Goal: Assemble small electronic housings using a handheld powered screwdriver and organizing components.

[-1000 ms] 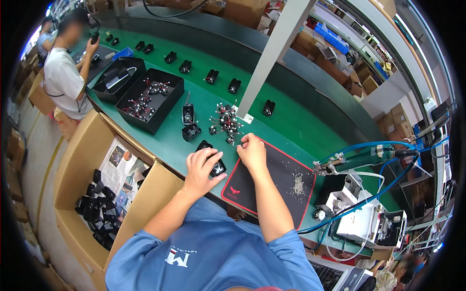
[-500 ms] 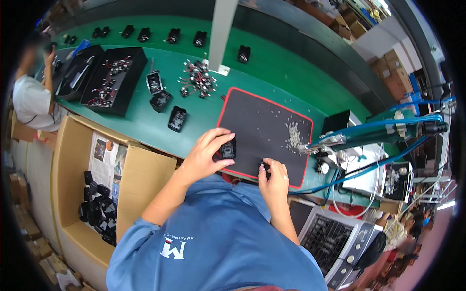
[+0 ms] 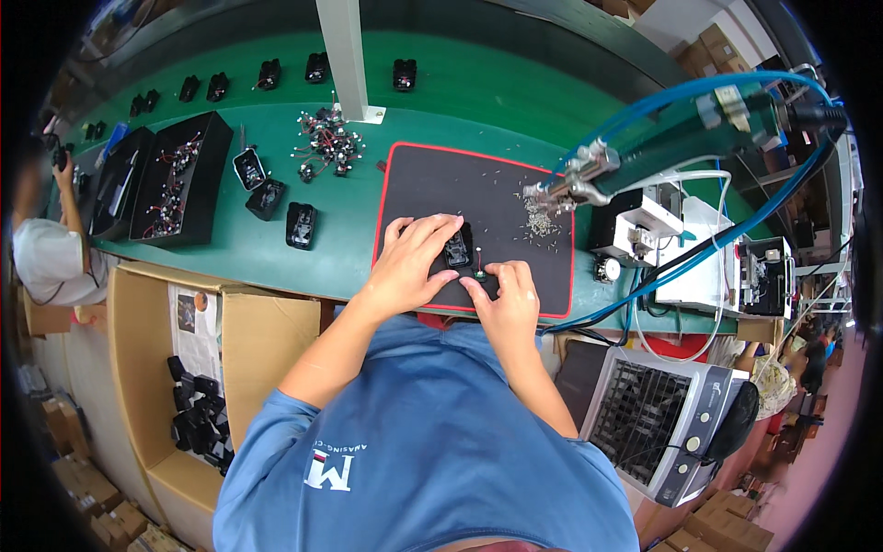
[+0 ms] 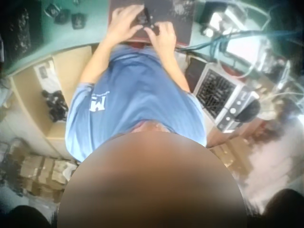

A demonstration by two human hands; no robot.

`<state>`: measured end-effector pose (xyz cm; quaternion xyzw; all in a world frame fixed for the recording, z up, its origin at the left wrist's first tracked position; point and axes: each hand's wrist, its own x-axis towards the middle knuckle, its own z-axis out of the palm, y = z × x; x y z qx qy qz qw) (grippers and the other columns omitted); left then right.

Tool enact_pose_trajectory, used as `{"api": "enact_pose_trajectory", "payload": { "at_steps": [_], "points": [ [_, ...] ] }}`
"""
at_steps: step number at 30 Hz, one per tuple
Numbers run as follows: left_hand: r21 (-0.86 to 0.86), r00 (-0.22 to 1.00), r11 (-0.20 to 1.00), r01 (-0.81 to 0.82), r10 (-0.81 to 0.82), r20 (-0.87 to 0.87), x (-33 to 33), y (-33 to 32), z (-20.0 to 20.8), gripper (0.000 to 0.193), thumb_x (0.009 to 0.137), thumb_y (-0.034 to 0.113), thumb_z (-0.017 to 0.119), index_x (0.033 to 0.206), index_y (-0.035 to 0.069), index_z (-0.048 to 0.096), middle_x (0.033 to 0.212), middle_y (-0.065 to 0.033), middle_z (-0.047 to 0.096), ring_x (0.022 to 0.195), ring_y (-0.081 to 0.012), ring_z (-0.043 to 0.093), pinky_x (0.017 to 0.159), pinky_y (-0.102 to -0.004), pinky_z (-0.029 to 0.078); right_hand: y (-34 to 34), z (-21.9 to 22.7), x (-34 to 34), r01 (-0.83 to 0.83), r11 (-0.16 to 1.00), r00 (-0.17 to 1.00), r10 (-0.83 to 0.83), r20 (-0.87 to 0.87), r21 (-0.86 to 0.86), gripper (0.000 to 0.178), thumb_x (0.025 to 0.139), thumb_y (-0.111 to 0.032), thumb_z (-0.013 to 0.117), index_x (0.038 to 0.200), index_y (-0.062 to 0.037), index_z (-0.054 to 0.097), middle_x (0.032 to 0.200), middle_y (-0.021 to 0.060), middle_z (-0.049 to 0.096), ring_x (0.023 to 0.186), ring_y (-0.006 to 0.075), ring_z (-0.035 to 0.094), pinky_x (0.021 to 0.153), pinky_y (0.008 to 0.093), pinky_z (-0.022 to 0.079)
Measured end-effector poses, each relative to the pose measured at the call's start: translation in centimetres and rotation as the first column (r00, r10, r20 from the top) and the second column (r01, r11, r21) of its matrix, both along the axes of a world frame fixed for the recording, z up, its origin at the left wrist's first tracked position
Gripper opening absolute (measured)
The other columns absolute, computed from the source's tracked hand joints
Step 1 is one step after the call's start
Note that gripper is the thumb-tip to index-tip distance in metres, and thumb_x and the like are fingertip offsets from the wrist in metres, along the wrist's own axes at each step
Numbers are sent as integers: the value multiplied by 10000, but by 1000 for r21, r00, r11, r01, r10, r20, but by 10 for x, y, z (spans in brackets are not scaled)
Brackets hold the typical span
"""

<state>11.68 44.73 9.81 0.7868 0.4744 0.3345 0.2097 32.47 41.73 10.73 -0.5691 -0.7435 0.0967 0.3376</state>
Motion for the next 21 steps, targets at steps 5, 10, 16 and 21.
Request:
{"api": "enact_pose_trajectory", "payload": {
  "at_steps": [5,10,16,21],
  "points": [
    [9,1000,1000,-13,13,2,6,2,4,906,712,321,915,1497,113,514,1501,-79,530,1392,-256,493,1131,-499,313,-3,0,15,-24,991,996,12,-88,-134,292,794,-125,860,1037,-24,733,998,116,642,862,308,666,743,403,545],
    [25,996,996,-90,90,-16,15,10,-8,870,693,335,930,1448,137,545,1445,-42,566,1306,-245,553,1061,-475,340,-3,0,15,-73,993,992,62,-110,-92,276,804,-63,854,1059,-15,760,976,111,641,785,238,657,648,341,538],
    [20,1000,1000,-19,19,-14,9,7,-3,883,693,314,934,1462,124,543,1442,-46,583,1312,-242,553,1062,-449,340,-3,-2,8,7,1000,998,-8,-63,-20,249,809,6,813,1051,7,750,1010,116,672,809,213,674,666,326,553],
    [15,1000,1000,12,-12,-2,8,7,-1,886,689,299,936,1464,118,548,1421,-61,584,1291,-249,557,1037,-440,346,-3,2,21,34,987,977,-66,-204,-154,204,825,30,786,1023,35,740,1054,139,731,768,197,714,698,312,594]
  ]
}}
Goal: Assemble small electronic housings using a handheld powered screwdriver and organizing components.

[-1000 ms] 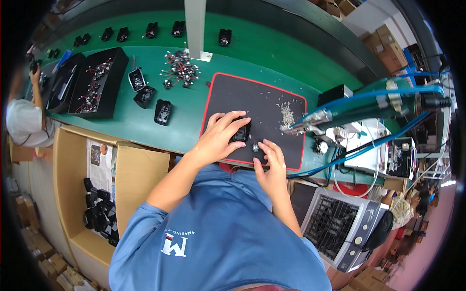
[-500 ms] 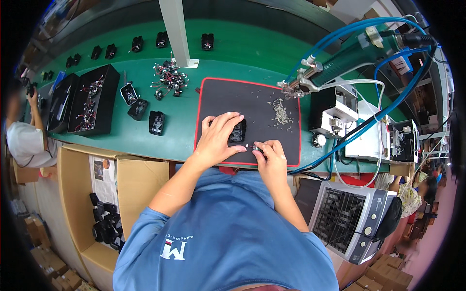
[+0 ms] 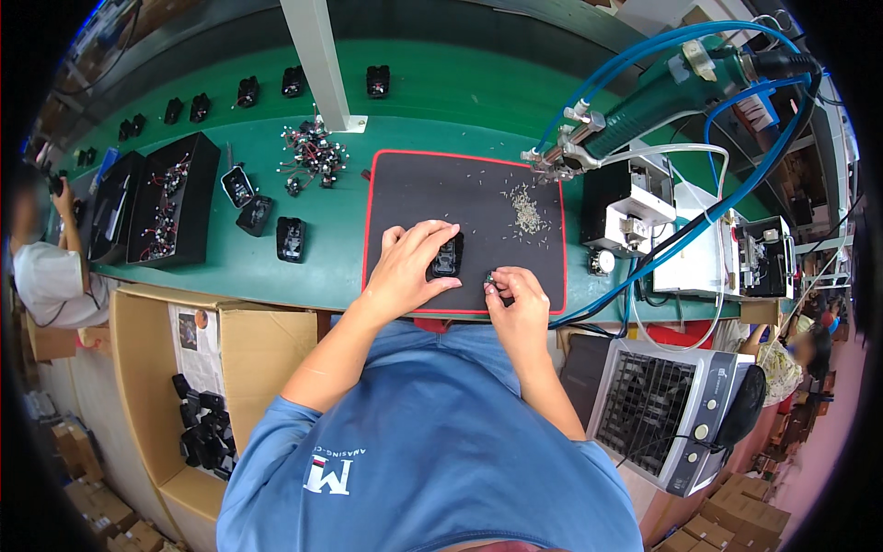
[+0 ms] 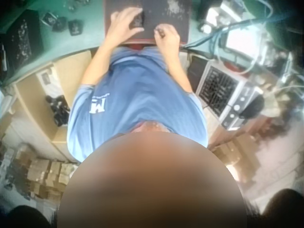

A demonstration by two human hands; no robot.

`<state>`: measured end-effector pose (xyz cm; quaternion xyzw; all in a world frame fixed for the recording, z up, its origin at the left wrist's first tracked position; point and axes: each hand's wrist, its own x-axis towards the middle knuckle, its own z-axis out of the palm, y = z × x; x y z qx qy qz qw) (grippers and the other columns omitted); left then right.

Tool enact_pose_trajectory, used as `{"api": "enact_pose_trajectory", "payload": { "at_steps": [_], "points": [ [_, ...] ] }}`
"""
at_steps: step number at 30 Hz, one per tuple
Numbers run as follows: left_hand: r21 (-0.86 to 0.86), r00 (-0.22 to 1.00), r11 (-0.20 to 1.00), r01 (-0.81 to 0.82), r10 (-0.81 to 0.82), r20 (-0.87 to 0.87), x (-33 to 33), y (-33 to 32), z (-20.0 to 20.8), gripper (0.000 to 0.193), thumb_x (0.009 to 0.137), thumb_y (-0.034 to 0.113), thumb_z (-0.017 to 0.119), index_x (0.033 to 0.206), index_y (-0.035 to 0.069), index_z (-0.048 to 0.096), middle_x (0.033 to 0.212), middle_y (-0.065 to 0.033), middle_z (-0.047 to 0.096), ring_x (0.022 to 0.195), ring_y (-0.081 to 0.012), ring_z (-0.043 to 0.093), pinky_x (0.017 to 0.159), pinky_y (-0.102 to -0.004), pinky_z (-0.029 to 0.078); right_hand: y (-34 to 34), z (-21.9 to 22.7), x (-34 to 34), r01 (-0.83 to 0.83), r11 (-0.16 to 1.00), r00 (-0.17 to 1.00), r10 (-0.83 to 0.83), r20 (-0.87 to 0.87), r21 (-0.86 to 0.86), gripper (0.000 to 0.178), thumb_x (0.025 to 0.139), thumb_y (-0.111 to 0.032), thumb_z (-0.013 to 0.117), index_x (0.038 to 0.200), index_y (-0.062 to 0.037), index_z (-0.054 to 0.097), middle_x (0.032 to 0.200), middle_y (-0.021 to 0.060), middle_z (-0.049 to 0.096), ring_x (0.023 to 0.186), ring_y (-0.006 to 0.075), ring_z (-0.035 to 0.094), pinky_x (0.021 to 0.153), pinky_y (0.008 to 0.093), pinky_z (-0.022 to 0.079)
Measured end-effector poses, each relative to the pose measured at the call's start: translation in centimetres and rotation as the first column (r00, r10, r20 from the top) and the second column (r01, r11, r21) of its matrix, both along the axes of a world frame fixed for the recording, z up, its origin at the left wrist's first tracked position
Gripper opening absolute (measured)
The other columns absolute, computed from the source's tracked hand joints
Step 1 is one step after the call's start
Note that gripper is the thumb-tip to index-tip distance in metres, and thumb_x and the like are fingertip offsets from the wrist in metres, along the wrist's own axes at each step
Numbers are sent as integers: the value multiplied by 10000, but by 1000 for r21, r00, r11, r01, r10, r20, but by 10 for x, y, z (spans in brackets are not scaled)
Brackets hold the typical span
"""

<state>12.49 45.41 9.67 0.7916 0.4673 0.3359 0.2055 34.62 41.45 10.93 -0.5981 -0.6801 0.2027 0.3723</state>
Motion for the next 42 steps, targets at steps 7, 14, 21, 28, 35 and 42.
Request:
{"api": "enact_pose_trajectory", "payload": {
  "at_steps": [7,14,21,28,35,42],
  "points": [
    [29,999,999,36,-36,12,0,-1,0,865,687,242,927,1457,110,556,1370,-76,595,1267,-256,566,1018,-432,348,-3,11,-3,-53,999,996,53,-67,-11,110,854,46,773,957,33,741,1023,146,750,842,220,754,709,300,629],
    [38,996,996,83,-84,35,-1,-3,2,838,677,219,928,1437,143,582,1341,-55,599,1201,-225,587,944,-430,345,11,14,-36,-231,927,966,182,186,294,179,792,51,799,940,2,711,1036,118,720,912,287,717,758,367,605],
    [59,997,996,72,-74,33,0,-3,2,844,661,208,927,1431,139,588,1340,-55,601,1186,-219,592,933,-425,349,10,15,-39,-236,932,962,185,199,275,203,767,51,796,936,-11,704,1011,100,698,863,293,649,739,391,554],
    [79,995,993,85,-89,55,1,-1,-4,847,653,206,931,1425,135,590,1333,-53,603,1169,-223,599,920,-427,352,12,22,-46,-147,974,972,109,208,175,150,785,-10,805,915,-10,729,972,105,640,874,294,617,745,402,522],
    [57,991,996,72,-78,110,0,-1,-2,803,677,254,941,1393,136,596,1334,-60,605,1173,-229,603,929,-415,350,23,37,-23,-258,958,960,269,78,-128,245,854,33,691,1081,-29,758,973,104,628,798,224,616,707,342,524],
    [58,986,995,78,-86,145,0,0,1,594,692,267,945,1166,126,616,1355,-72,613,1229,-264,593,957,-422,352,83,134,7,95,743,994,-29,-110,662,607,863,-36,800,1398,41,524,1246,160,604,1032,234,587,907,369,502]
  ]
}}
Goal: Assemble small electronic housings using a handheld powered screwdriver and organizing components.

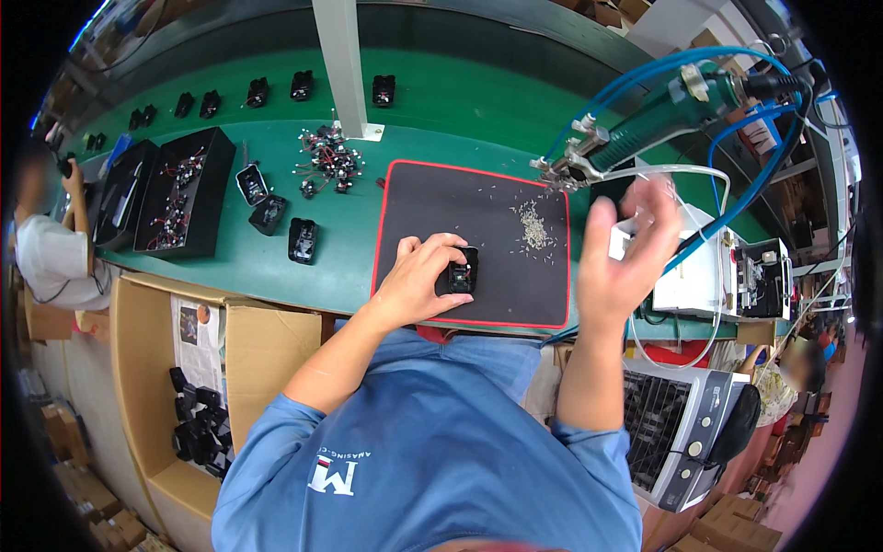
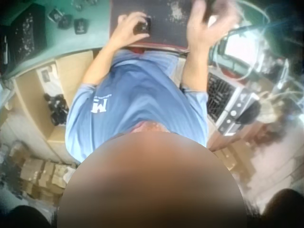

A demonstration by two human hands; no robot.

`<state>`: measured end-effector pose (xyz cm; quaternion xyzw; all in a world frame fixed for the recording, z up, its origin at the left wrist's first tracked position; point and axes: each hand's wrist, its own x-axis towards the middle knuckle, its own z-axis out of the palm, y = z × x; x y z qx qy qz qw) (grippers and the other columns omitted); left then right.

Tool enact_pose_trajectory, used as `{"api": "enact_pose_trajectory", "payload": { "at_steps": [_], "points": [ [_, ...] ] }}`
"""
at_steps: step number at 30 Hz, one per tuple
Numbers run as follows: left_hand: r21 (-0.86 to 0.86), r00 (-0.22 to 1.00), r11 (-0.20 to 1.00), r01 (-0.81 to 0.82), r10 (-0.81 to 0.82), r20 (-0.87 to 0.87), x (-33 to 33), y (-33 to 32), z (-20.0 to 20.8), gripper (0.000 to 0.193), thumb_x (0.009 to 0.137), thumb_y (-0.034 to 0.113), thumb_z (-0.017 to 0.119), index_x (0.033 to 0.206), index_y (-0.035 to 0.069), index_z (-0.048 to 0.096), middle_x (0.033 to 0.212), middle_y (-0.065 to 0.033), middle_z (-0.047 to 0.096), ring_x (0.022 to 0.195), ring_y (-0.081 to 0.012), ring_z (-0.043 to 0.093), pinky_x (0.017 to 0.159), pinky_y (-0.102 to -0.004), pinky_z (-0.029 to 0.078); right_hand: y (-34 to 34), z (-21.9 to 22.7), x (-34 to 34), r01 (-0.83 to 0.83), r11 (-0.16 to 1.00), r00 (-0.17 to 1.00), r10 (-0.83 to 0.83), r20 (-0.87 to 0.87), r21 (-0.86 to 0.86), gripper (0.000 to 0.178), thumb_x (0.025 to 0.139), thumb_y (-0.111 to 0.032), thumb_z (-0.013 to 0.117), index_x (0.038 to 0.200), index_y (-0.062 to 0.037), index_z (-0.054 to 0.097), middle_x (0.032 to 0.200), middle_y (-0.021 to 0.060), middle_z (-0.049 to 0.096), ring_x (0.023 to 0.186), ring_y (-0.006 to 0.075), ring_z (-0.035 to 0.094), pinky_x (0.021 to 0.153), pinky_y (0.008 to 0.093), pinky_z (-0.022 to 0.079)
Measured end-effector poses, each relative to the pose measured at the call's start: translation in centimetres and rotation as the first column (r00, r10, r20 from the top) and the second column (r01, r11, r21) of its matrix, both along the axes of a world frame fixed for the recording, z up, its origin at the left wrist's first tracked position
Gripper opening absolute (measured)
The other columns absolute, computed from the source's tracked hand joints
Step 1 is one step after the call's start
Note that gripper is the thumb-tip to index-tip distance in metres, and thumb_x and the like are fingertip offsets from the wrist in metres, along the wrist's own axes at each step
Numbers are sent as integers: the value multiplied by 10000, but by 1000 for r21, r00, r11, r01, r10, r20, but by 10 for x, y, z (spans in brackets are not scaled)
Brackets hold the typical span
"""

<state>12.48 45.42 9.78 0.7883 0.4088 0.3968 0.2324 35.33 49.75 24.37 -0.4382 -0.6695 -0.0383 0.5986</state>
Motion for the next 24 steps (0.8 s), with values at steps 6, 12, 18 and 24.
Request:
{"api": "enact_pose_trajectory", "payload": {
  "at_steps": [6,12,18,24],
  "points": [
    [11,997,1000,-25,26,-77,-3,-2,-1,430,736,320,917,1028,151,650,1371,-58,580,1137,-242,576,947,-411,342,63,45,-16,-464,867,817,340,-466,-181,556,1097,-458,499,1352,35,541,1041,125,693,904,180,662,827,318,528],
    [31,995,999,-40,43,-92,-1,-1,-1,411,737,344,914,997,153,661,1367,-68,581,1115,-243,571,946,-409,344,18,34,-49,-593,792,698,415,-584,-146,1016,962,-854,281,1392,37,510,711,55,588,627,135,554,578,274,485],
    [-6,992,999,-47,46,-119,0,0,-1,382,748,350,910,968,153,669,1359,-67,583,1114,-243,568,943,-407,346,-14,-4,-56,-647,729,680,419,-602,-224,1103,859,-939,314,1357,32,475,724,79,601,582,150,592,562,272,528],
    [-6,993,999,-40,39,-112,-1,0,2,363,757,363,906,940,149,677,1349,-66,589,1129,-240,571,937,-403,343,-14,-27,-58,-691,682,640,422,-642,-241,1106,838,-958,321,1328,22,474,735,76,601,629,159,610,594,284,534]
  ]
}}
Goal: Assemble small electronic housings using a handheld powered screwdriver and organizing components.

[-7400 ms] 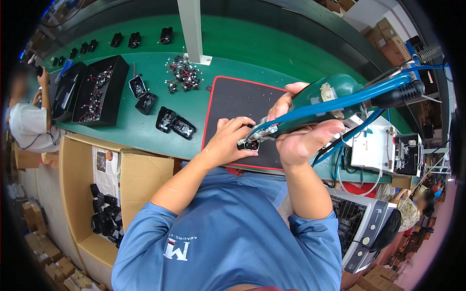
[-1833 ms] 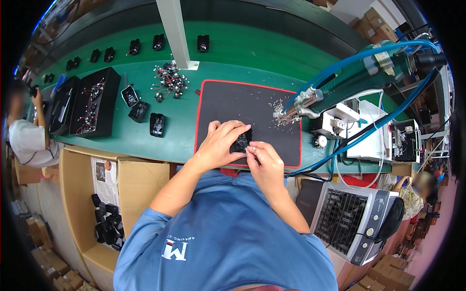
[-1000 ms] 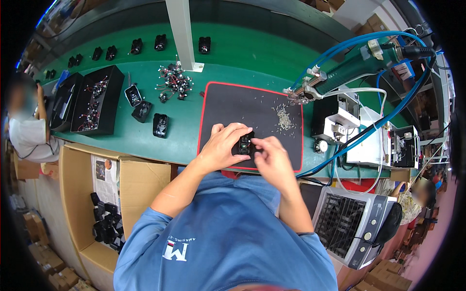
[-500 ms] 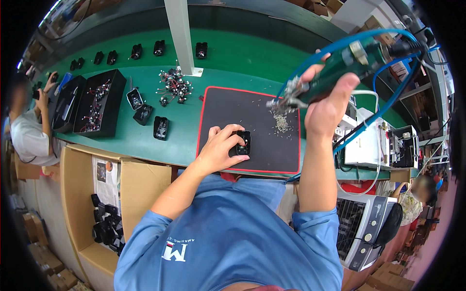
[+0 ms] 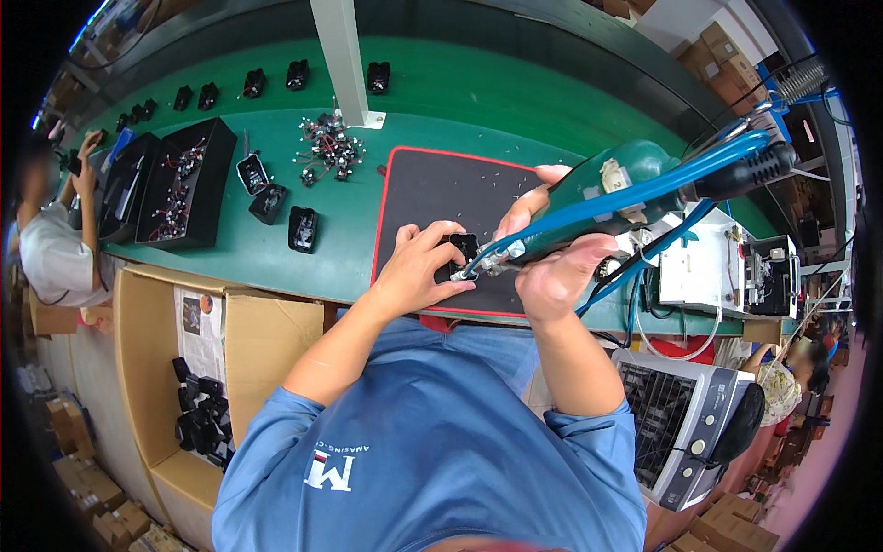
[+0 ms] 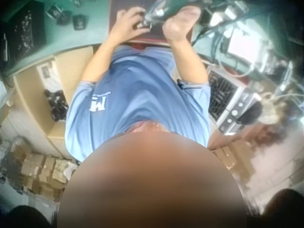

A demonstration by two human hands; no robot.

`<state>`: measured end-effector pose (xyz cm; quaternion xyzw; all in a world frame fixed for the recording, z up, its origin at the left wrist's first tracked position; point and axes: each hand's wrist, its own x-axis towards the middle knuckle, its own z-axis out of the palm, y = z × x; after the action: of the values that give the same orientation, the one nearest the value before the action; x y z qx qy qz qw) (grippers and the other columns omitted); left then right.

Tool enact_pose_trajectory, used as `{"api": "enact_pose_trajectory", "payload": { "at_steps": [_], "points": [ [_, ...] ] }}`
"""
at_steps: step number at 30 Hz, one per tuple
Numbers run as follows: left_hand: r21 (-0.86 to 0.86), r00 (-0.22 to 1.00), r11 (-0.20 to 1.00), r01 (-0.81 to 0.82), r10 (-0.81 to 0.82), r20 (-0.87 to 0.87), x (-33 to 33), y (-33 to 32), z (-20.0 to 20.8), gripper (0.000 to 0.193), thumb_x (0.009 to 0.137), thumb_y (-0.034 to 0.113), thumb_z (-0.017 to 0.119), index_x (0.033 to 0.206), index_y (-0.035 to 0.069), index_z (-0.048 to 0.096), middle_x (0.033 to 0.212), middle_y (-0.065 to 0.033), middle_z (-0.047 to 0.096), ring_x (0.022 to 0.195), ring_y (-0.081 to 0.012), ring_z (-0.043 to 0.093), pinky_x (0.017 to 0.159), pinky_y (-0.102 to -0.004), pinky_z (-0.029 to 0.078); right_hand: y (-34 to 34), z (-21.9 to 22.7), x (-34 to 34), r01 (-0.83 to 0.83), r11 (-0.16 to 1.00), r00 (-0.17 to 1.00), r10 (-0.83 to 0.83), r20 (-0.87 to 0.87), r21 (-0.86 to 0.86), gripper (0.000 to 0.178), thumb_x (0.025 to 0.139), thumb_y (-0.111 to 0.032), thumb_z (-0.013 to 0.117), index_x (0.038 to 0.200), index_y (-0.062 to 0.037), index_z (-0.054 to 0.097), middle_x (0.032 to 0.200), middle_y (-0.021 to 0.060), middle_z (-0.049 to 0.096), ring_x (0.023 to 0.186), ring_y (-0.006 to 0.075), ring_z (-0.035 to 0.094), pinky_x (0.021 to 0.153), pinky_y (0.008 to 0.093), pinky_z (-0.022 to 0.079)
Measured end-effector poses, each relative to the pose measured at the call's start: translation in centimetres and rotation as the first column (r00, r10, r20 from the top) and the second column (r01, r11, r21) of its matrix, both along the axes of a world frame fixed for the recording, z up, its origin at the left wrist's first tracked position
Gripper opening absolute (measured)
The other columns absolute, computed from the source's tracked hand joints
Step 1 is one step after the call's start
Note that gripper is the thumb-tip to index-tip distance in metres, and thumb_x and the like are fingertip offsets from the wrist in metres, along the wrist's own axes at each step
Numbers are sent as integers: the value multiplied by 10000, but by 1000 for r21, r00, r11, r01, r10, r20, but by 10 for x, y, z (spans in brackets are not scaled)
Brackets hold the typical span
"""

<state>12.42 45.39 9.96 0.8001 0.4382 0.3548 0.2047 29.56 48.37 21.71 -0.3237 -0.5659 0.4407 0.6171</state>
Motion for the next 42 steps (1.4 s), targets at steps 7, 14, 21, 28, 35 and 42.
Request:
{"api": "enact_pose_trajectory", "payload": {
  "at_steps": [7,14,21,28,35,42],
  "points": [
    [-14,1000,1000,-4,4,19,0,0,-1,354,759,365,906,933,152,683,1339,-64,593,1104,-240,572,914,-400,339,-4,-3,-2,36,999,999,-36,-16,-22,1113,818,-970,335,1314,17,477,738,69,603,633,164,607,594,284,522],
    [-13,999,1000,-2,2,40,0,1,-1,336,761,341,908,930,155,684,1324,-64,594,1095,-239,581,909,-396,345,-4,-7,-2,12,1000,1000,-12,27,-5,1074,818,-964,359,1260,7,490,725,70,590,617,165,604,587,281,517],
    [-27,998,999,-26,28,60,1,1,-4,367,735,340,923,954,153,696,1321,-55,601,1093,-221,593,925,-397,359,0,-9,-5,-4,1000,1000,4,-26,-11,1050,830,-946,379,1274,-1,489,724,63,587,609,155,606,567,274,519],
    [0,993,1000,-30,30,116,0,0,-7,662,705,321,947,1248,150,609,1339,-55,625,1148,-227,601,957,-399,336,7,86,5,27,994,998,-34,57,110,1191,858,-933,311,1525,53,361,701,46,577,524,121,545,508,261,517],
    [45,998,999,-9,7,56,-1,1,-7,785,700,323,949,1345,125,547,1339,-62,627,1159,-238,601,942,-399,332,15,118,0,-38,995,987,51,-155,87,1061,956,-863,302,1403,78,500,874,137,665,727,221,659,673,366,578],
    [-11,997,1000,12,-11,73,-1,1,0,727,716,355,934,1309,129,579,1319,-54,626,1154,-236,591,919,-401,325,10,54,-15,3,992,997,7,-77,126,1076,920,-904,277,1253,85,537,610,50,587,570,153,589,508,283,485]
  ]
}}
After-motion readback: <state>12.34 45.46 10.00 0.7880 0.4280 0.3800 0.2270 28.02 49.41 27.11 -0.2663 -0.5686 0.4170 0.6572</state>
